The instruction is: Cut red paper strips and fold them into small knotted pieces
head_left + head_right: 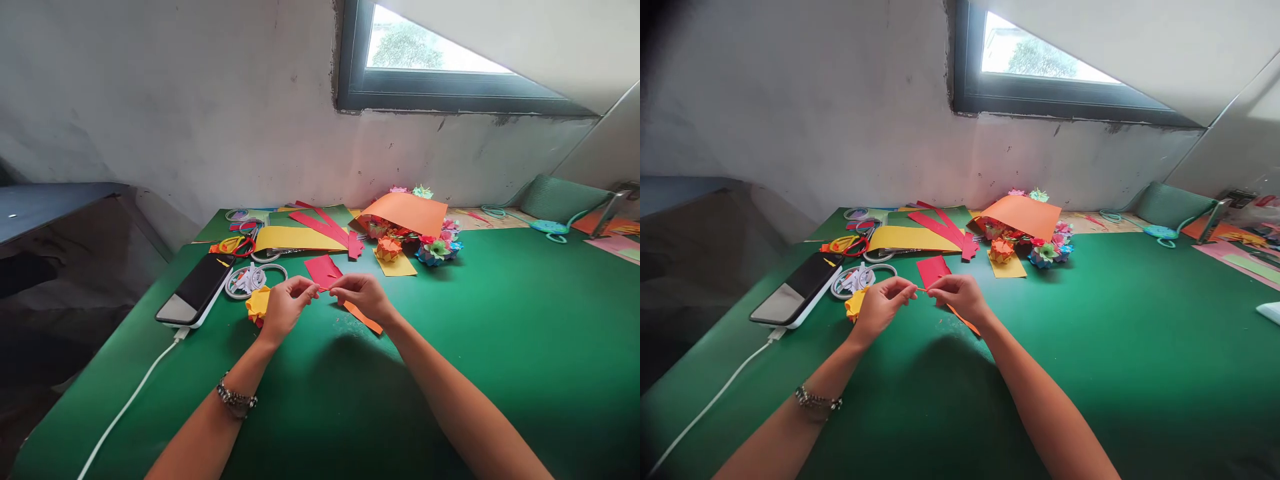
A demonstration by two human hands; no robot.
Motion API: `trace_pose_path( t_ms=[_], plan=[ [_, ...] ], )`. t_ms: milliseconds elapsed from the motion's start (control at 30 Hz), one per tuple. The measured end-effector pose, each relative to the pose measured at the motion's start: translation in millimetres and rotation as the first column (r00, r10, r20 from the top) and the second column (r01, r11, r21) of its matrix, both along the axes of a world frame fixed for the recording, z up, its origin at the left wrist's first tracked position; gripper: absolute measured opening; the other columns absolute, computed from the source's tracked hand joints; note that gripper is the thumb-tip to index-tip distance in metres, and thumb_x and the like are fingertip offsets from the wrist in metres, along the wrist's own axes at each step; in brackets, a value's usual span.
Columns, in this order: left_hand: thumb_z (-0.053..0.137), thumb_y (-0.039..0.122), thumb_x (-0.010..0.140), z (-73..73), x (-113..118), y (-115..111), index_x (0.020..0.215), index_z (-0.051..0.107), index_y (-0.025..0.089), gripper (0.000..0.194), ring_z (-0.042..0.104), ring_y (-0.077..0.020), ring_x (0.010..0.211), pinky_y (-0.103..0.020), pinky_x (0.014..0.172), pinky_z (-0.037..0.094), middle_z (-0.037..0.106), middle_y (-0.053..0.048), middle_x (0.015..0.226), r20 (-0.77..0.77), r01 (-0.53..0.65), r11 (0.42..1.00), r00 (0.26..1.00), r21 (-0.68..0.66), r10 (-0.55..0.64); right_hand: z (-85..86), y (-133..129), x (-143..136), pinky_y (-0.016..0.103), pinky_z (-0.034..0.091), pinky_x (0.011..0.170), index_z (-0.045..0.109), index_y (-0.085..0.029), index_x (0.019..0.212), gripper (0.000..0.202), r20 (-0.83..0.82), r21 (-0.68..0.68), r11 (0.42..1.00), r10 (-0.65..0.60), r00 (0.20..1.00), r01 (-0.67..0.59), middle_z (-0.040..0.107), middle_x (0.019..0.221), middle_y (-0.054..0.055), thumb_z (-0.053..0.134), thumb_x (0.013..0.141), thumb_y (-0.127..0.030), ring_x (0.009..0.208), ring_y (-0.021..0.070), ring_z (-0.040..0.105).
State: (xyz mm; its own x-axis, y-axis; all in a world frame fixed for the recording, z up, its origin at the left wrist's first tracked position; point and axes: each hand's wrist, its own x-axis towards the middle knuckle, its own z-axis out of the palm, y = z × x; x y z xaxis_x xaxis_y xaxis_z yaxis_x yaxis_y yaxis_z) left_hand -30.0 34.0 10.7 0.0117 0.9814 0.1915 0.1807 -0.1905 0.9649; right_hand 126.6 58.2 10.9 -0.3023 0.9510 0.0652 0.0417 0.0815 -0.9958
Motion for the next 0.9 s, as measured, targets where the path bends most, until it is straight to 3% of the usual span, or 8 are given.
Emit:
trace_pose_path(
  t_ms=[233, 400, 500, 667, 733, 800, 900],
  plan=[
    [0.059, 0.047, 0.065, -1.3, -1.9, 1.5, 0.064, 0.058, 0.015, 0.031, 0.051, -0.0103, 0.052, -0.022, 0.052, 0.042, 0.061, -0.001, 0.059, -0.019, -0.064, 0.996, 0.998, 0.062, 0.065, -3.5, 5.4, 6.1, 0.022, 0.041, 0.048, 0.062, -0.016, 0.059, 0.025, -0.028, 0.033, 0.999, 0.005, 1.0, -0.004, 0.055, 0.049, -0.004, 0.072, 0.052, -0.038, 0.045, 0.0068, 0.05],
    [0.065, 0.04, 0.062, -6.7, 0.7, 2.0, 0.094, 0.058, 0.014, 0.041, 0.058, -0.013, 0.065, -0.023, 0.059, 0.046, 0.065, -0.003, 0.072, 0.099, 0.092, 0.995, 0.991, 0.03, -0.094, -0.7, 2.7, 7.0, 0.022, 0.042, 0.05, 0.061, -0.016, 0.061, 0.025, -0.071, -0.032, 0.994, 0.1, 0.992, -0.102, 0.058, 0.054, -0.003, 0.071, 0.057, -0.038, 0.048, 0.0066, 0.051],
    [0.063, 0.039, 0.066, -7.3, 3.1, 0.2, 0.078, 0.063, 0.014, 0.028, 0.058, -0.0127, 0.063, -0.024, 0.062, 0.048, 0.064, -0.003, 0.069, 0.111, 0.173, 0.984, 0.978, 0.033, -0.175, -4.2, -1.5, 0.4, 0.021, 0.041, 0.05, 0.06, -0.015, 0.062, 0.025, -0.122, -0.09, 0.978, 0.179, 0.976, -0.19, 0.06, 0.057, -0.003, 0.071, 0.058, -0.037, 0.049, 0.006, 0.051],
    [0.061, 0.038, 0.068, -5.9, 1.4, -0.5, 0.069, 0.064, 0.015, 0.023, 0.056, -0.0119, 0.06, -0.023, 0.06, 0.046, 0.062, -0.002, 0.066, 0.07, 0.109, 0.991, 0.991, 0.083, -0.115, -12.9, -0.5, -3.2, 0.022, 0.044, 0.053, 0.059, -0.016, 0.067, 0.025, -0.109, -0.063, 0.974, 0.21, 0.972, -0.217, 0.06, 0.06, -0.002, 0.066, 0.063, -0.039, 0.049, 0.0063, 0.052],
    [0.059, 0.038, 0.069, -5.6, -0.4, 1.1, 0.07, 0.064, 0.016, 0.023, 0.057, -0.0126, 0.065, -0.023, 0.061, 0.046, 0.062, -0.003, 0.072, 0.05, 0.024, 0.989, 0.998, 0.149, -0.031, -18.8, 4.8, -0.5, 0.024, 0.046, 0.054, 0.059, -0.016, 0.072, 0.024, 0.034, 0.037, 0.991, 0.131, 0.991, -0.132, 0.061, 0.06, -0.001, 0.058, 0.069, -0.04, 0.05, 0.008, 0.054],
    [0.056, 0.04, 0.071, -5.4, -1.7, 3.0, 0.071, 0.062, 0.016, 0.025, 0.058, -0.0134, 0.068, -0.024, 0.065, 0.046, 0.063, -0.004, 0.075, 0.074, -0.061, 0.983, 0.996, 0.175, 0.049, -25.8, 13.4, 3.0, 0.025, 0.046, 0.054, 0.059, -0.017, 0.074, 0.022, 0.228, 0.231, 0.973, -0.085, 0.97, 0.031, 0.06, 0.059, 0.0, 0.05, 0.073, -0.037, 0.053, 0.0104, 0.055],
    [0.05, 0.041, 0.074, -5.7, -1.3, 4.0, 0.073, 0.06, 0.015, 0.027, 0.059, -0.0137, 0.064, -0.026, 0.065, 0.047, 0.063, -0.003, 0.068, 0.074, -0.024, 0.993, 0.997, 0.118, 0.016, -35.2, 31.1, 6.2, 0.029, 0.046, 0.062, 0.058, -0.018, 0.074, 0.012, 0.322, 0.383, 0.907, -0.307, 0.896, 0.173, 0.06, 0.066, 0.002, 0.049, 0.073, -0.025, 0.06, 0.0132, 0.055]
  ],
)
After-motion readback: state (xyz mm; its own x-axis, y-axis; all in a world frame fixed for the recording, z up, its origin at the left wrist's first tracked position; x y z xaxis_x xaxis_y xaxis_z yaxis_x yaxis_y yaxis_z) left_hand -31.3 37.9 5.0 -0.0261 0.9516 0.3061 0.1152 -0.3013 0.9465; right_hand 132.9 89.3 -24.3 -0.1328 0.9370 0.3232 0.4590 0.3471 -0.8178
